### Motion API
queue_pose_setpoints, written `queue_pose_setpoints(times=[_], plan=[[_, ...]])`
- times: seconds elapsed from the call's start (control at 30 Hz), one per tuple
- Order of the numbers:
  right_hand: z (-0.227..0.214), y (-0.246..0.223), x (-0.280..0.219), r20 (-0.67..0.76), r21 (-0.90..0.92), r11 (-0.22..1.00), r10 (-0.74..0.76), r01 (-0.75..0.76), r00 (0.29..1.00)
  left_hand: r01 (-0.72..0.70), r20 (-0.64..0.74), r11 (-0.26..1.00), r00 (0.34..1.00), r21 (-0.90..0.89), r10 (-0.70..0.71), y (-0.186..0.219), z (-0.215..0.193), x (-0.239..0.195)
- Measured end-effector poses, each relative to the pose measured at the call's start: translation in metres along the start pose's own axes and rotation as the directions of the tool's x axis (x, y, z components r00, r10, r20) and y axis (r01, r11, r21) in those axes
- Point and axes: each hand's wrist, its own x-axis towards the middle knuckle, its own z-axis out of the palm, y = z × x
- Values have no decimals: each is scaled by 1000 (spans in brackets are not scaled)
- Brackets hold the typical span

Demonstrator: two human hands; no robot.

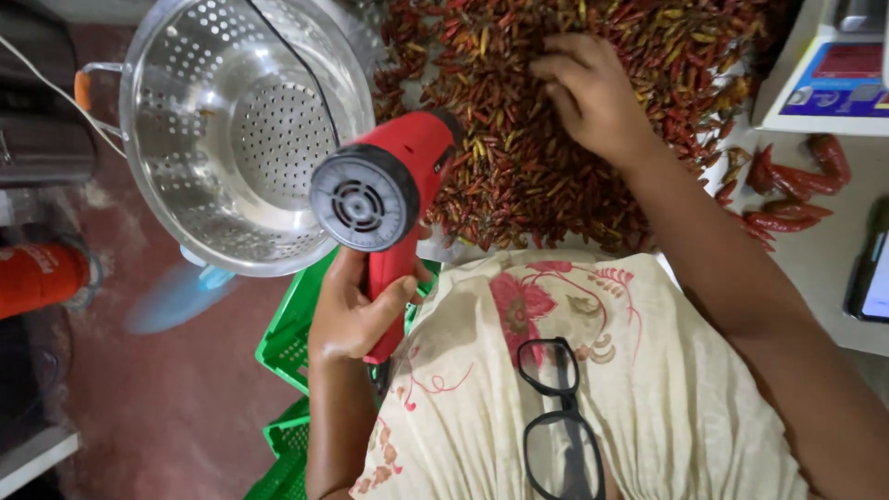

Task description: Drying red chilies using a heat gun while stirring them by hand on a metal surface

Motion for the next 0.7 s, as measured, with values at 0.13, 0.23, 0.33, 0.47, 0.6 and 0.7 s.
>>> queue_pose_setpoints(times=[0.13, 0.23, 0.33, 0.47, 0.6, 0.7], plan=[[12, -49, -3, 158, 80, 989, -134, 123, 978, -70, -11, 995, 997, 67, 71, 14, -9, 5], [56, -62, -43, 696, -156, 983, 37, 101, 717, -145, -16, 984, 989, 103, 148, 26, -11, 8], [58, -51, -11, 723, -157, 987, 89, 37, 686, -102, -22, 977, 994, 190, 108, 32, -17, 12], [47, -12, -1, 497, -186, 978, 178, -96, 849, -99, -10, 983, 995, 157, 102, 33, -20, 9], [12, -73, 49, 216, -109, 891, 453, -440, 865, -192, 78, 978, 980, 81, 186, 36, -21, 6], [37, -96, 60, 333, 116, 969, 168, -217, 928, -188, 58, 981, 981, 56, 185, 35, -20, 6]])
